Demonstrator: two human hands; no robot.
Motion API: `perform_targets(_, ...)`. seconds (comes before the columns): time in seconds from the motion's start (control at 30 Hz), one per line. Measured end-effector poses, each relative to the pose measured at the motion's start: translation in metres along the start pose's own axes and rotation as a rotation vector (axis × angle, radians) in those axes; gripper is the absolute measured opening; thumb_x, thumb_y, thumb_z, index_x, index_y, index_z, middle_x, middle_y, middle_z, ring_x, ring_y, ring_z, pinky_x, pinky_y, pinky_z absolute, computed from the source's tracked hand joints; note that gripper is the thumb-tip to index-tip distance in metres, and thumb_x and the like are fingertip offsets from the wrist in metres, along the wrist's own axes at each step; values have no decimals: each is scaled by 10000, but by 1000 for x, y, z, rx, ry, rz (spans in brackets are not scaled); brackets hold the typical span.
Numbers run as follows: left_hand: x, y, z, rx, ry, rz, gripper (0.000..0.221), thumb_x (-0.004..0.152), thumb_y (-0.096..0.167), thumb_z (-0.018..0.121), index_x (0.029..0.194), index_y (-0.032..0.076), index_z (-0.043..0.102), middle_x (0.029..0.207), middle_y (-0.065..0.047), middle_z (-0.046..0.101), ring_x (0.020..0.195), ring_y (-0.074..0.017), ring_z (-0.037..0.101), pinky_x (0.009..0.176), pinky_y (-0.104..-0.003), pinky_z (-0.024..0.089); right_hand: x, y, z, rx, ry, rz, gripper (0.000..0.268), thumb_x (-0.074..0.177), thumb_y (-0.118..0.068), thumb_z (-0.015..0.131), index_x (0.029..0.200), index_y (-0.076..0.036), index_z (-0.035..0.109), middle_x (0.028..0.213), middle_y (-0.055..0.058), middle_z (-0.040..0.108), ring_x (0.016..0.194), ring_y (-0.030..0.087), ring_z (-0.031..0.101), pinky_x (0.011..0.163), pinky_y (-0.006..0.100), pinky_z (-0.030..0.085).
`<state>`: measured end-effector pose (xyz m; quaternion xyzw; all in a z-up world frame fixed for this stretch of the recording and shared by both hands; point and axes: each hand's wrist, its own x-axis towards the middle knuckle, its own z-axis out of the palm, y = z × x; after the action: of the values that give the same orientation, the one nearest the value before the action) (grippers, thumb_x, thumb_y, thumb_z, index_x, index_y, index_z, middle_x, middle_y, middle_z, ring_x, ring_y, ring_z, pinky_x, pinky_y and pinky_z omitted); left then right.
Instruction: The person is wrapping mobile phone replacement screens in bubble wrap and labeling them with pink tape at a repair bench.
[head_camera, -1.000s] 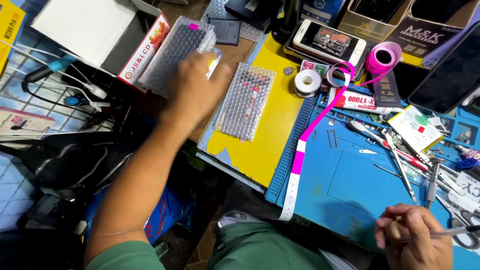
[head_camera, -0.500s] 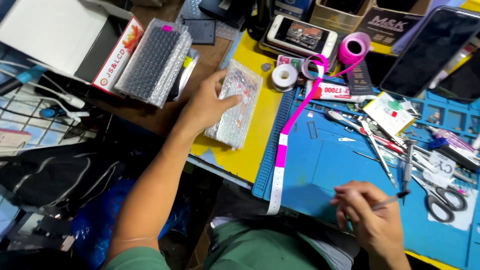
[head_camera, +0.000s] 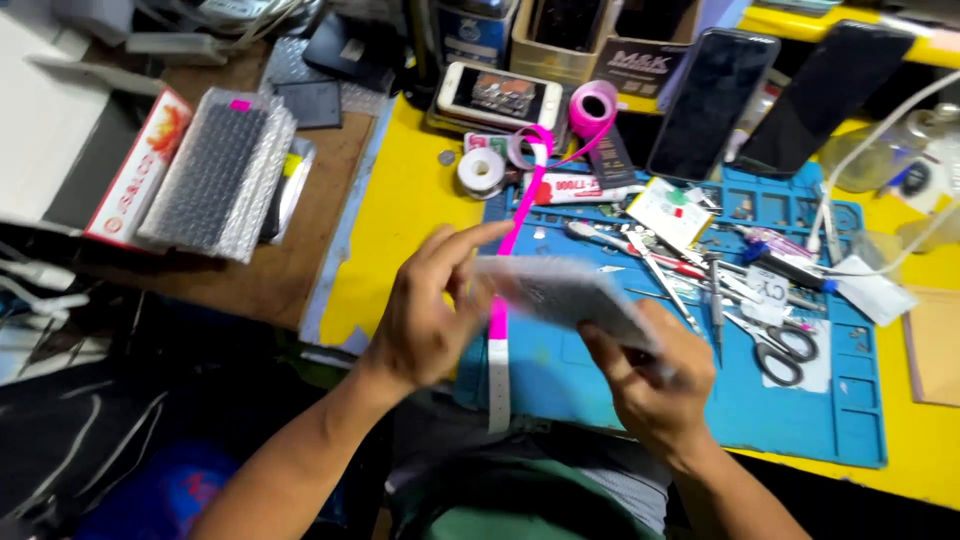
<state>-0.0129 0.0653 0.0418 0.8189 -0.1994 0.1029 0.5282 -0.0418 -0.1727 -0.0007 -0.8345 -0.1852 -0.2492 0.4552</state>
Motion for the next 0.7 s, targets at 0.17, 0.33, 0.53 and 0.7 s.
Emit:
perform_targets(0.17,-3,-8,49,585,57,290,1150,699,776,846,1519,70,456,1308,-173,497,1207,-373,546,1113,-520,441,-9,-1,-2,430,10,582,274,912,-137,726,681,-11,651,516,56,573,408,133,483,420,296,389)
perform_targets(0.33,-10,-23,69,565,-103,294,1223,624,502,977,1589,88,350,1339,-154,516,1222,-336,548,988,-476,465,-37,24,-19,456,-121,765,387,895,-251,736,667,56,794,441,112,635,348,153,492,409,291,394)
perform_targets(0.53,-14,-28,74,442,-134,273,998,627,471,941,1477,119,555,1097,-87,550,936,-322,629,778,-428,471,-35,49,-46,720,79,569,290,1010,-168,595,1136,70,702,844,209,701,481,135,566,425,300,544)
perform_targets(0.7,-16,-19,69,497,-193,282,901,666,337,918,1466,105,574,1079,-114,561,910,-333,630,732,-423,451,-17,36,-55,498,-133,544,129,911,-31,701,988,29,786,781,168,711,392,145,528,414,291,518)
